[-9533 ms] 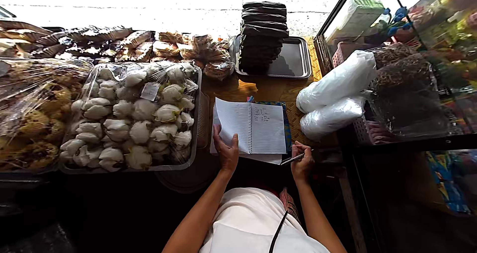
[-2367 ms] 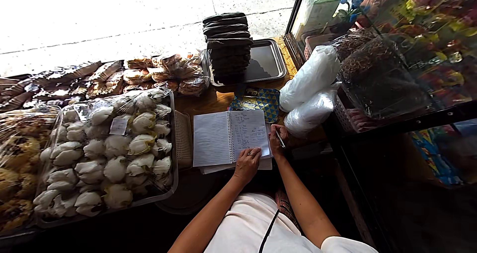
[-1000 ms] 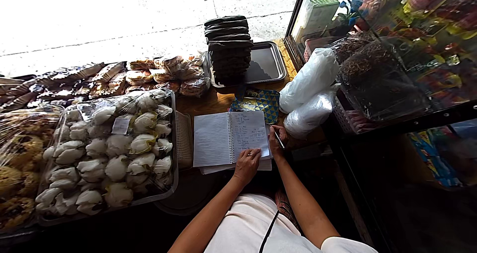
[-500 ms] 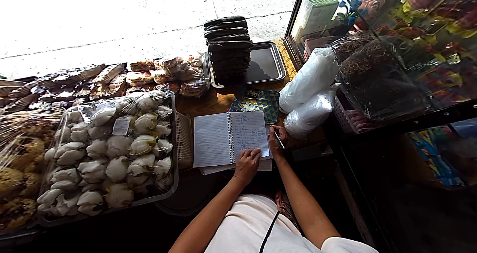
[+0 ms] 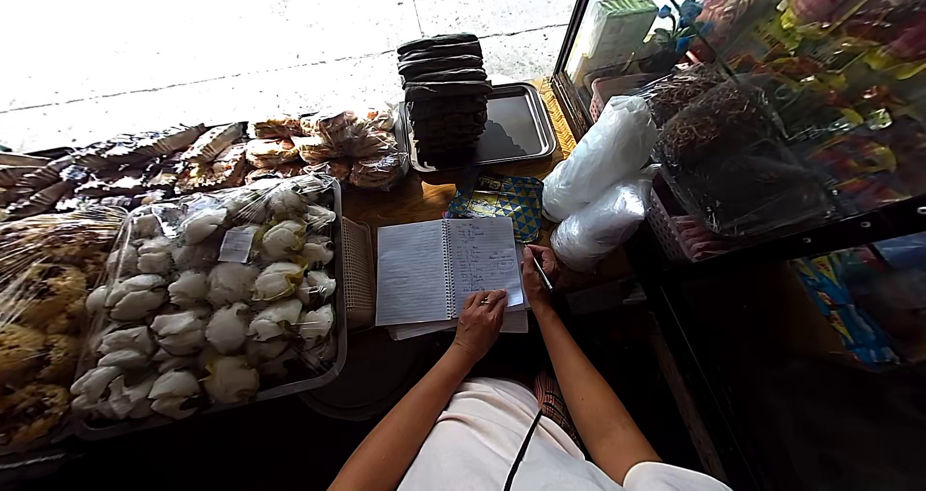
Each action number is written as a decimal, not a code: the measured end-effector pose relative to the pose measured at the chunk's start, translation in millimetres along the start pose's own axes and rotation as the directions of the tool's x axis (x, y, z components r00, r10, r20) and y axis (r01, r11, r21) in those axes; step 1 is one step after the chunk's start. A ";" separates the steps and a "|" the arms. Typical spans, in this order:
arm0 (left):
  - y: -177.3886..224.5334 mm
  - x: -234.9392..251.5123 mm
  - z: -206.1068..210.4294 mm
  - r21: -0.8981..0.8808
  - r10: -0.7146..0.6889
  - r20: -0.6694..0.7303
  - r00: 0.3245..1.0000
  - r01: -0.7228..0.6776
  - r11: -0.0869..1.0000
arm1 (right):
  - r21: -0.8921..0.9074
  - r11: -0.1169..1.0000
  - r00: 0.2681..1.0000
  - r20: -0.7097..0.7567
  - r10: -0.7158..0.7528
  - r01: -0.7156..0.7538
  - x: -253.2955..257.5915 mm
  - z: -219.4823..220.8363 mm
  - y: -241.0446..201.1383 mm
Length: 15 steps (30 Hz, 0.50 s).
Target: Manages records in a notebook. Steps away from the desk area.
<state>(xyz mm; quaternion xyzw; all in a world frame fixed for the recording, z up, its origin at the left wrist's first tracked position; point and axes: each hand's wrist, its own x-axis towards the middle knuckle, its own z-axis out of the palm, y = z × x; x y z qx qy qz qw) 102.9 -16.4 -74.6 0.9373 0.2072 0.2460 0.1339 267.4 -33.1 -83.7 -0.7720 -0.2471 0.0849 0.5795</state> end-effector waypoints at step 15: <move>-2.3 -1.6 2.8 0.020 0.015 -0.019 1.000 -0.015 1.000 | -0.021 0.999 0.999 -0.016 -0.028 0.028 0.2 1.6 0.9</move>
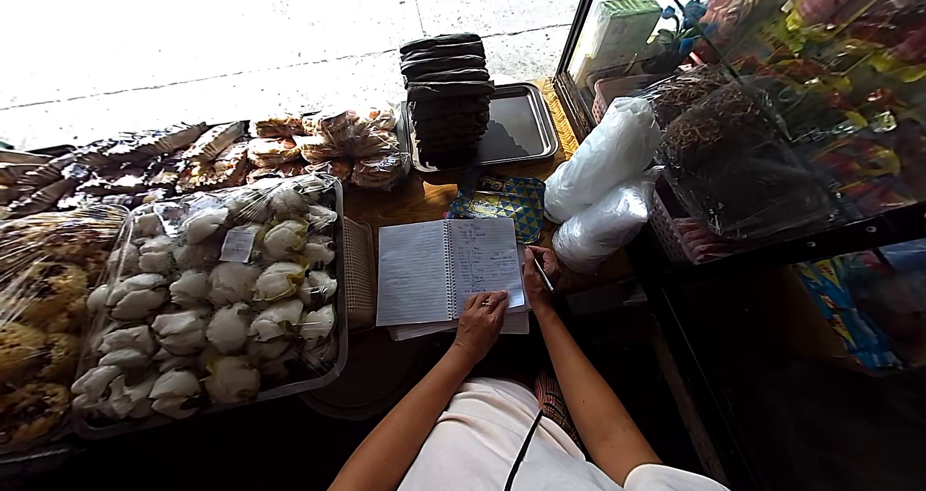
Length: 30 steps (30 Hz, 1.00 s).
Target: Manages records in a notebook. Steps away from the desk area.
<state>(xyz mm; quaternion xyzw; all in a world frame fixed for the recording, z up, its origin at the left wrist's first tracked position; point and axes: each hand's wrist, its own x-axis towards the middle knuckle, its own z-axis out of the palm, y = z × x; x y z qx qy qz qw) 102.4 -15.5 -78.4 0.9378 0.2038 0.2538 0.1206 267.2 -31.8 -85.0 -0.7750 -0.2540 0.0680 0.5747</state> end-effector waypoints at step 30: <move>4.1 8.4 -6.4 -0.246 -0.158 0.029 0.987 0.161 0.956 | 0.003 0.999 0.999 0.015 0.051 -0.051 0.1 -1.7 -5.4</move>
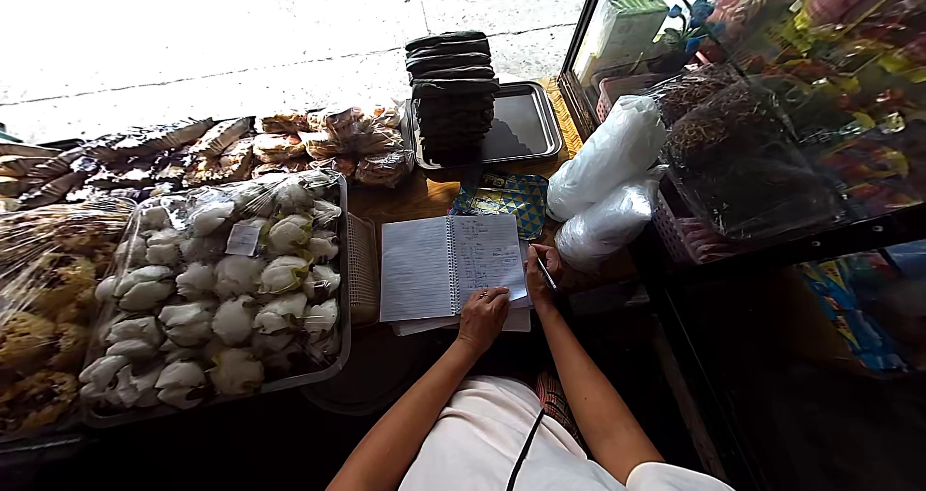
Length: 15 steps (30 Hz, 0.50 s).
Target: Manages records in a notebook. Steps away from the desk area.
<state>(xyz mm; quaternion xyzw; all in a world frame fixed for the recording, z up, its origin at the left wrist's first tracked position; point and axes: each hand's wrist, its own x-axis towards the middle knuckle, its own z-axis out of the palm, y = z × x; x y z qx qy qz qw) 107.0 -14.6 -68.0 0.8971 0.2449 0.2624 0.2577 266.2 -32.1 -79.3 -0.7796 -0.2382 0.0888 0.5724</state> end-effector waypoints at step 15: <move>-3.4 -3.9 3.0 0.071 0.073 -0.011 0.997 -0.072 0.995 | -0.021 0.999 0.999 0.027 -0.028 0.029 0.1 -2.2 1.4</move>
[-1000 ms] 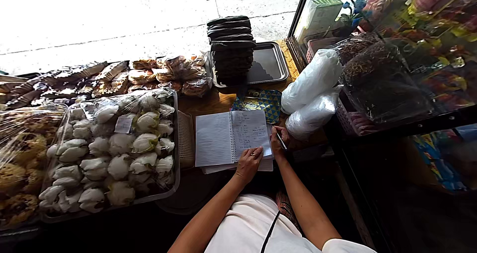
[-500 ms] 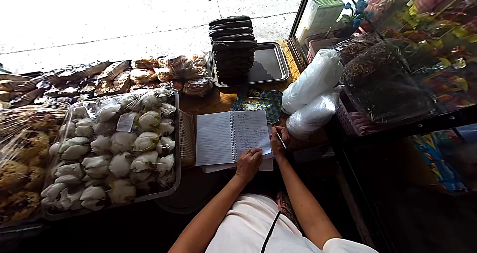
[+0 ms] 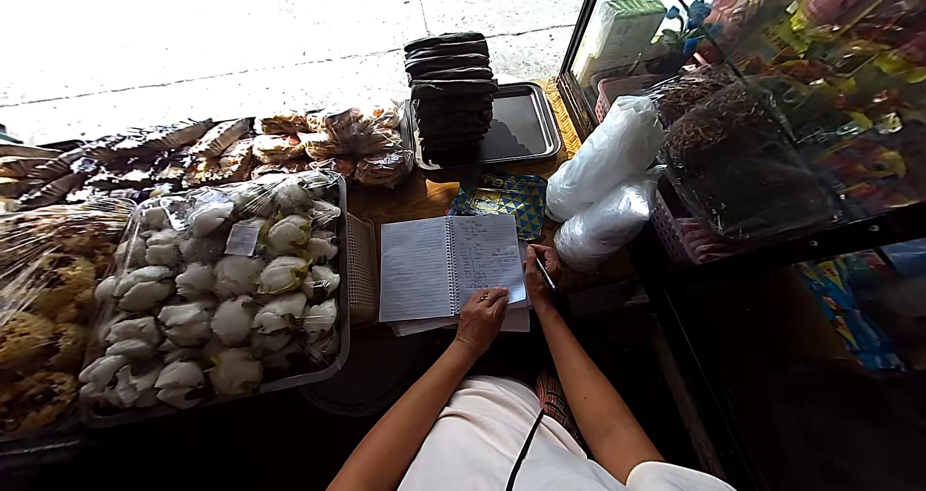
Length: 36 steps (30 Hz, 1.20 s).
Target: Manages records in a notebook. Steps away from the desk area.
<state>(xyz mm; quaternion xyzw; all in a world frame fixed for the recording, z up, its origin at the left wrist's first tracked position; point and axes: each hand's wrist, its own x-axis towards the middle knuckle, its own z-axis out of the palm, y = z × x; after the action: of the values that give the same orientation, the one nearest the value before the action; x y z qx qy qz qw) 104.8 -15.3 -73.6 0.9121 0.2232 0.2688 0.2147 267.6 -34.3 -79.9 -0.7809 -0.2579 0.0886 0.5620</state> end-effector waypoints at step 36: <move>-2.2 -1.1 1.2 0.076 0.056 0.001 0.998 -0.056 0.996 | 0.031 1.000 1.000 -0.016 0.005 -0.005 0.1 0.9 -2.1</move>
<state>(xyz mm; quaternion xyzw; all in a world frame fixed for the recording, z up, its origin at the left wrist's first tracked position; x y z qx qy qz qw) 104.1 -14.5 -76.1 0.9253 0.2078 0.2665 0.1722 266.6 -33.0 -78.3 -0.7735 -0.2502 0.0878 0.5756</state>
